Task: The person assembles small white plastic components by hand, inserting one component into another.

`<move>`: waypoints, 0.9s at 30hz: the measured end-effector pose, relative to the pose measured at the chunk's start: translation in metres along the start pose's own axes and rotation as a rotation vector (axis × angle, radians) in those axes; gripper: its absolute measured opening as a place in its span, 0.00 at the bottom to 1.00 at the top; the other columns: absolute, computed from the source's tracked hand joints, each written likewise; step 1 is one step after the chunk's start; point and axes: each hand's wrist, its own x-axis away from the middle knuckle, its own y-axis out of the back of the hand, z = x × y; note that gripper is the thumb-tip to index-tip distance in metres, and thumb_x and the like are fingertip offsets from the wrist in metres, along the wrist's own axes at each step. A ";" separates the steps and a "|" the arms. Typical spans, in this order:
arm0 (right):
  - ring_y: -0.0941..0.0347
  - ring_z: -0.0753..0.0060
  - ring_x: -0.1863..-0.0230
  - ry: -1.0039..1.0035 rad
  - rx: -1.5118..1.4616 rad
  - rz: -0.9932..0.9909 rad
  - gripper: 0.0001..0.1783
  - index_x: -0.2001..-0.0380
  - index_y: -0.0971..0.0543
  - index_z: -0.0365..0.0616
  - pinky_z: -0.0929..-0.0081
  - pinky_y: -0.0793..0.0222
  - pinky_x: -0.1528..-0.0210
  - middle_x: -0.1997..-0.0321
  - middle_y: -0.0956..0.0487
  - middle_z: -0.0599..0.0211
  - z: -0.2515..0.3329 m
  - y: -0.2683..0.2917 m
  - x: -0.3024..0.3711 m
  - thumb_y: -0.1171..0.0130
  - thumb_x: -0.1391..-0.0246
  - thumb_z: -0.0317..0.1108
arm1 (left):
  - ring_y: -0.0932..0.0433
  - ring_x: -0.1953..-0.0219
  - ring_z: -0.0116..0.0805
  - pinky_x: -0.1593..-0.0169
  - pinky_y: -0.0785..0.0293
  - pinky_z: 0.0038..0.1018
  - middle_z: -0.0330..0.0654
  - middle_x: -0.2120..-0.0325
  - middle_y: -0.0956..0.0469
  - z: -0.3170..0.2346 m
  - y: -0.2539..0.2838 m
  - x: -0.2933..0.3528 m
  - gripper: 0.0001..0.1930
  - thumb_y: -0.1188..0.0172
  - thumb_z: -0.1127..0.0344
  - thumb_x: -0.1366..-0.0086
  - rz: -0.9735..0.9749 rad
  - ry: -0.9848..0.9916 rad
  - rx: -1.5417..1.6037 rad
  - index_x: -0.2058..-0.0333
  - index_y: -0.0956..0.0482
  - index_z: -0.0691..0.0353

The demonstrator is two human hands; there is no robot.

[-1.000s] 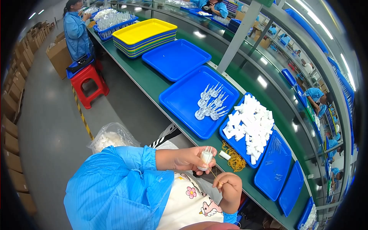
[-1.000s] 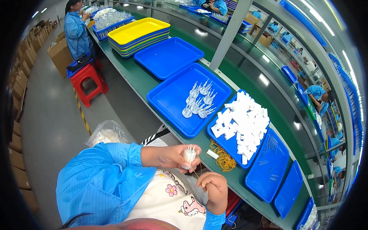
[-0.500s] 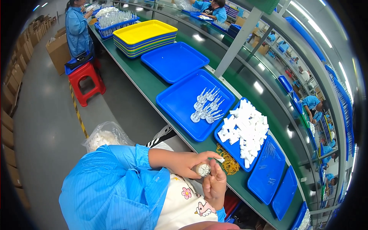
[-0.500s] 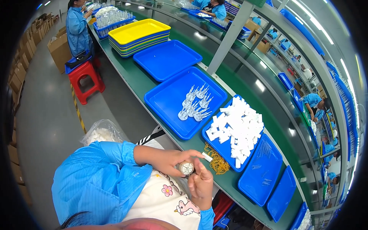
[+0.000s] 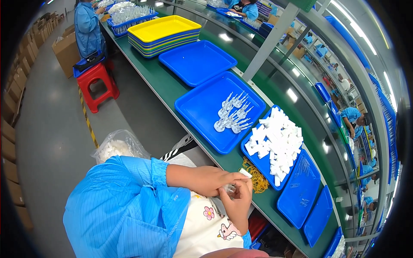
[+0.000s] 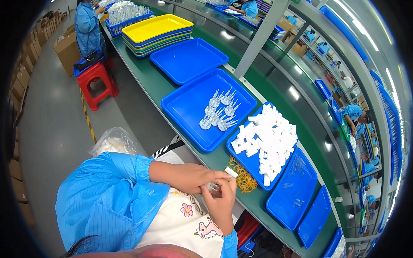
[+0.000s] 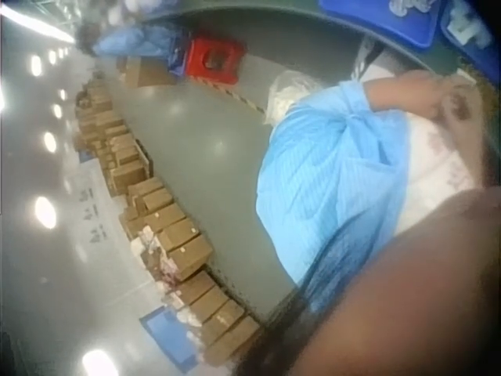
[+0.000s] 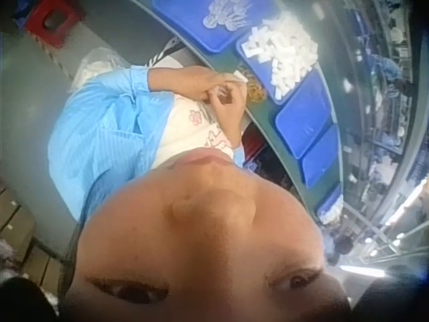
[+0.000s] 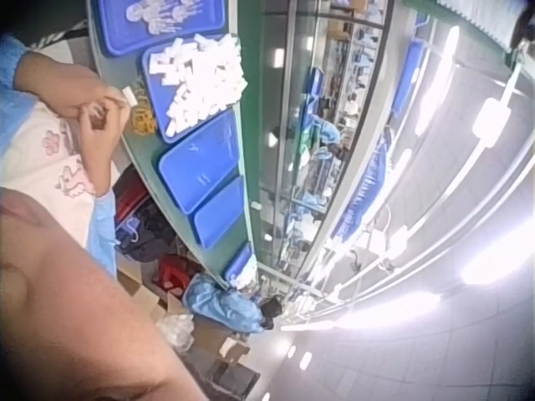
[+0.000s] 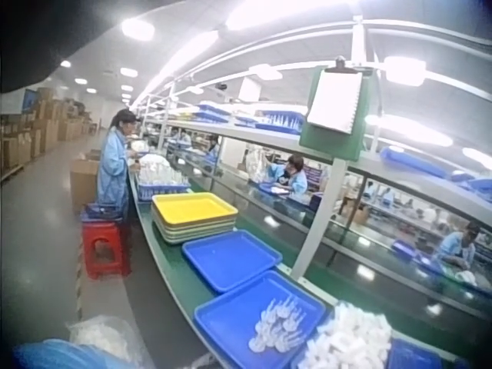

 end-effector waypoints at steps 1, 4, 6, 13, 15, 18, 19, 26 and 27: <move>0.29 0.80 0.64 0.000 -0.001 0.000 0.18 0.60 0.24 0.37 0.84 0.28 0.69 0.56 0.30 0.63 0.001 0.002 0.000 0.31 0.57 0.21 | 0.23 0.52 0.54 0.53 0.26 0.42 0.53 0.52 0.25 0.000 0.001 0.000 0.41 0.40 0.72 0.43 0.007 0.000 0.037 0.34 0.52 0.52; 0.32 0.77 0.61 0.019 0.045 0.034 0.19 0.60 0.24 0.38 0.83 0.33 0.65 0.55 0.29 0.61 0.005 0.010 0.003 0.33 0.58 0.18 | 0.22 0.54 0.52 0.55 0.26 0.41 0.52 0.54 0.25 -0.009 0.011 0.001 0.38 0.39 0.70 0.42 0.053 0.049 0.116 0.36 0.50 0.55; 0.30 0.72 0.60 0.092 -0.033 -0.010 0.18 0.60 0.23 0.38 0.78 0.33 0.61 0.56 0.28 0.60 0.004 0.014 0.004 0.35 0.59 0.18 | 0.22 0.55 0.52 0.56 0.26 0.40 0.52 0.55 0.25 -0.011 0.012 0.003 0.36 0.39 0.68 0.41 0.093 0.100 0.160 0.37 0.49 0.56; 0.27 0.59 0.63 0.356 0.209 -0.236 0.11 0.67 0.23 0.38 0.69 0.31 0.61 0.65 0.24 0.56 -0.005 0.041 0.004 0.40 0.57 0.18 | 0.25 0.56 0.37 0.55 0.29 0.32 0.44 0.59 0.26 0.017 0.013 0.008 0.22 0.37 0.62 0.39 0.004 -0.009 0.364 0.50 0.33 0.61; 0.28 0.61 0.62 0.375 0.249 -0.290 0.10 0.67 0.23 0.37 0.70 0.32 0.59 0.64 0.25 0.56 -0.014 0.053 0.007 0.41 0.55 0.17 | 0.26 0.57 0.31 0.53 0.29 0.31 0.40 0.60 0.26 0.018 0.027 0.009 0.19 0.36 0.63 0.39 -0.020 -0.130 0.420 0.53 0.31 0.61; 0.29 0.61 0.62 0.422 0.423 -0.417 0.08 0.67 0.24 0.35 0.68 0.32 0.57 0.63 0.26 0.56 -0.024 0.075 0.009 0.45 0.52 0.16 | 0.26 0.55 0.29 0.51 0.30 0.30 0.40 0.60 0.25 0.015 0.057 0.016 0.18 0.35 0.66 0.40 0.000 -0.112 0.749 0.53 0.30 0.62; 0.29 0.60 0.61 0.416 0.488 -0.458 0.08 0.66 0.24 0.35 0.68 0.32 0.57 0.63 0.26 0.55 -0.027 0.082 0.011 0.45 0.51 0.16 | 0.26 0.54 0.29 0.50 0.30 0.29 0.40 0.59 0.25 0.012 0.069 0.018 0.18 0.34 0.68 0.41 -0.046 -0.106 0.746 0.54 0.30 0.62; 0.30 0.59 0.57 0.326 0.570 -0.649 0.06 0.65 0.25 0.34 0.67 0.34 0.52 0.59 0.27 0.53 -0.058 0.109 0.022 0.46 0.47 0.18 | 0.26 0.53 0.28 0.48 0.31 0.28 0.39 0.58 0.24 0.033 0.145 0.011 0.19 0.33 0.71 0.44 -0.430 -0.092 0.527 0.54 0.27 0.61; 0.30 0.59 0.56 0.304 0.553 -0.665 0.06 0.65 0.25 0.34 0.66 0.34 0.51 0.58 0.27 0.53 -0.058 0.109 0.022 0.46 0.47 0.19 | 0.26 0.54 0.28 0.50 0.29 0.27 0.38 0.59 0.24 0.042 0.156 0.007 0.18 0.33 0.69 0.43 -0.487 -0.108 0.486 0.55 0.28 0.60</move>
